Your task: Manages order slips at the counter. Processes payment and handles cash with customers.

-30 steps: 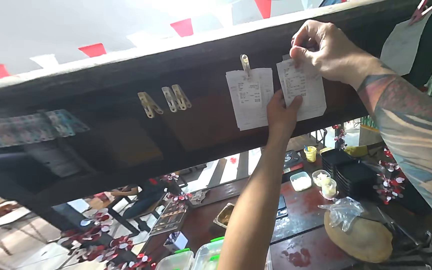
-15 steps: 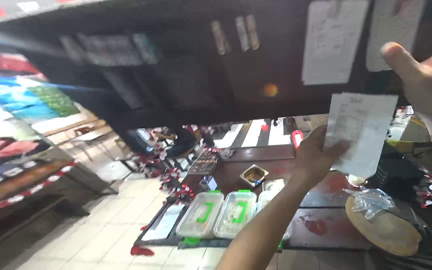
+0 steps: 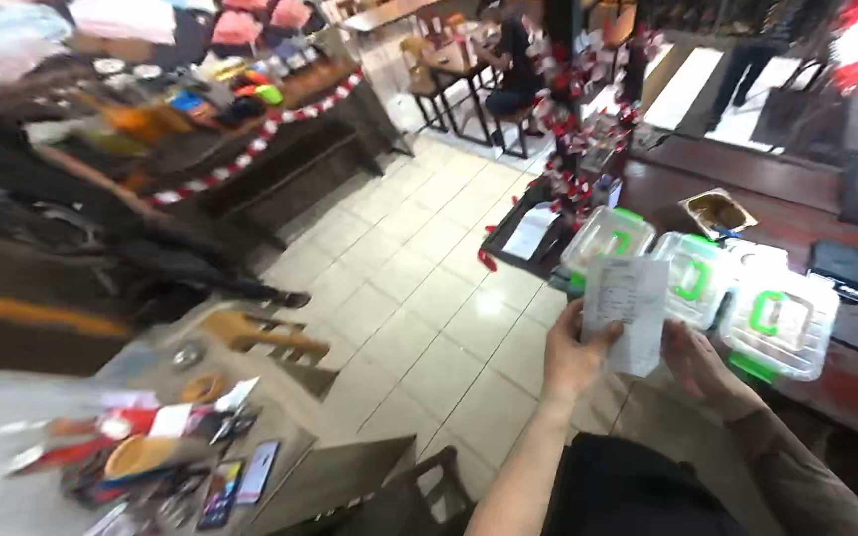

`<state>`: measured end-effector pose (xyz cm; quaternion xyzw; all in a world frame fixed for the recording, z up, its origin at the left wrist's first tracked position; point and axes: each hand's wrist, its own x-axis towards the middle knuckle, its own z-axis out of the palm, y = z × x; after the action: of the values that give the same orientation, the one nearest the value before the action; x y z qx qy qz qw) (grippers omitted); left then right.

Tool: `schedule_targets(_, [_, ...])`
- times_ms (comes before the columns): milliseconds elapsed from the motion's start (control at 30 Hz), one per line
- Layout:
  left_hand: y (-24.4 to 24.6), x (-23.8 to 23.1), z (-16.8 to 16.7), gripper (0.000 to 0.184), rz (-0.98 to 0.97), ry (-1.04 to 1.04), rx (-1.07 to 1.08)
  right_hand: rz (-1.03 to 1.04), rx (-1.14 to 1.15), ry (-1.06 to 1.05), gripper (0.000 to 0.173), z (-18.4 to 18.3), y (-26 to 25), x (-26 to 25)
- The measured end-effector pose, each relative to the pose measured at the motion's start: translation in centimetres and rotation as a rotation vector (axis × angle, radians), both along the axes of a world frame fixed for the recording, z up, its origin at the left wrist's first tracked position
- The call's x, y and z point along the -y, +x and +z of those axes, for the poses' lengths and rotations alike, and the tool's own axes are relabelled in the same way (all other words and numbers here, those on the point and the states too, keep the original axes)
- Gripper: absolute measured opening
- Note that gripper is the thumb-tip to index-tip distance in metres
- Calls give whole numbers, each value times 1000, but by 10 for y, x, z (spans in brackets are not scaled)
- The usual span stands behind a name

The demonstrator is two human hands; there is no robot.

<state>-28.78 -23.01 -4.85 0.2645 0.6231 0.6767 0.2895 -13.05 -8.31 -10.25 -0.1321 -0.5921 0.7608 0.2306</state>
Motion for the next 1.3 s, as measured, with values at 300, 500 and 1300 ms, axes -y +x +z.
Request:
schedule_targets(300, [-144, 134, -56, 58, 350, -47, 113, 294, 140, -67, 43, -23, -224, 83])
schedule_targets(500, [-212, 170, -77, 63, 533, -58, 214, 430, 249, -6, 32, -34, -337, 114])
schedule_targets(1300, [-660, 69, -100, 57, 518, -123, 247, 496, 182, 5, 32, -65, -793, 14])
